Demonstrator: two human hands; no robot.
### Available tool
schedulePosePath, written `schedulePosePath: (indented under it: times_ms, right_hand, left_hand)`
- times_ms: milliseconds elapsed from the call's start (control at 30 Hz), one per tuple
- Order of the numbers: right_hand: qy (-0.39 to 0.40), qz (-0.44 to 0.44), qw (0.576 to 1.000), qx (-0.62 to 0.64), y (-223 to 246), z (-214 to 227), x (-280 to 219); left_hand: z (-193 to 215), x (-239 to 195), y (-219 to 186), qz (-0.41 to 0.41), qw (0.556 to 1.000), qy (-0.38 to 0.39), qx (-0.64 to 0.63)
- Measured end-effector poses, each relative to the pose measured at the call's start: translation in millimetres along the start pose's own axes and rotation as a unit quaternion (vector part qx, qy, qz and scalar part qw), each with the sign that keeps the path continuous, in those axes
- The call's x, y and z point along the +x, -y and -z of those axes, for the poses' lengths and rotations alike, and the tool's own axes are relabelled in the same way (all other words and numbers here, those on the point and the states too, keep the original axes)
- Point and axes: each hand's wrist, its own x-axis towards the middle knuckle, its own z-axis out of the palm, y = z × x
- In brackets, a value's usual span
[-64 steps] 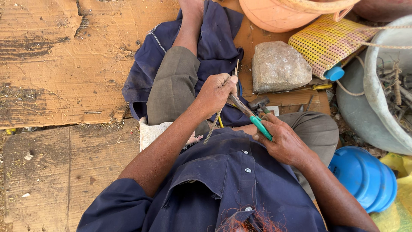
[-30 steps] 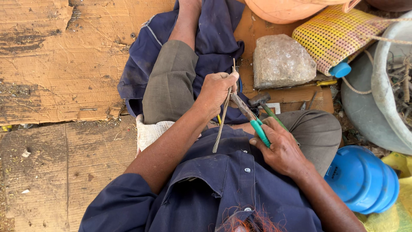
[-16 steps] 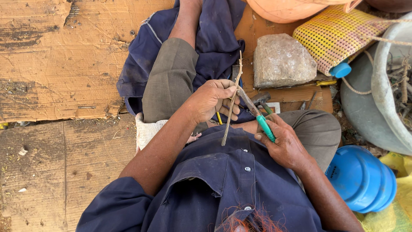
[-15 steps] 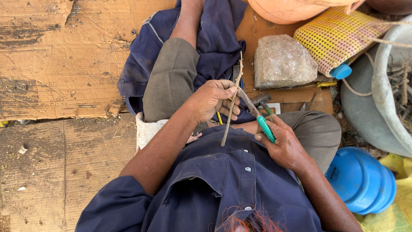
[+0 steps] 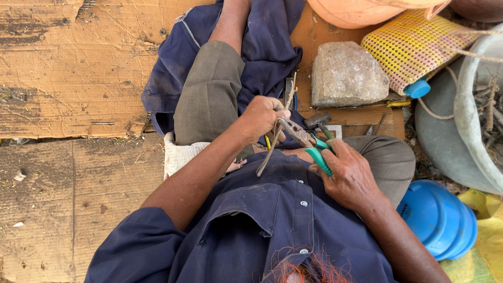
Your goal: The person sits on a cardboard mat and uses pliers to strip the outer insulation from a bundle of wires. They then use a hammer to flatten the exposed metal strands on a stone before continuing to strip and separate the wires.
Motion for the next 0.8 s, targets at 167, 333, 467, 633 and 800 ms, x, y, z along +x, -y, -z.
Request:
schedulePosePath:
  times_ms: [167, 333, 467, 633, 800]
  right_hand:
    - [-0.02, 0.014, 0.999, -0.031, 0, -2, 5]
    - [0.03, -0.085, 0.986, 0.14, -13, -12, -1]
    - [0.074, -0.087, 0.968, 0.225, -34, -28, 2]
    - [0.116, -0.105, 0.96, 0.23, -43, -40, 1]
    - [0.099, -0.088, 0.963, 0.236, -36, -36, 6]
  left_hand:
    - [6, 11, 1, 0.003, 0.996, -0.086, -0.005]
    - [23, 6, 17, -0.007, 0.979, 0.085, -0.183]
    - [26, 5, 25, 0.018, 0.968, 0.149, -0.2]
    - [23, 5, 32, 0.053, 0.966, 0.11, -0.229]
    - [17, 10, 39, 0.07, 0.954, 0.069, -0.282]
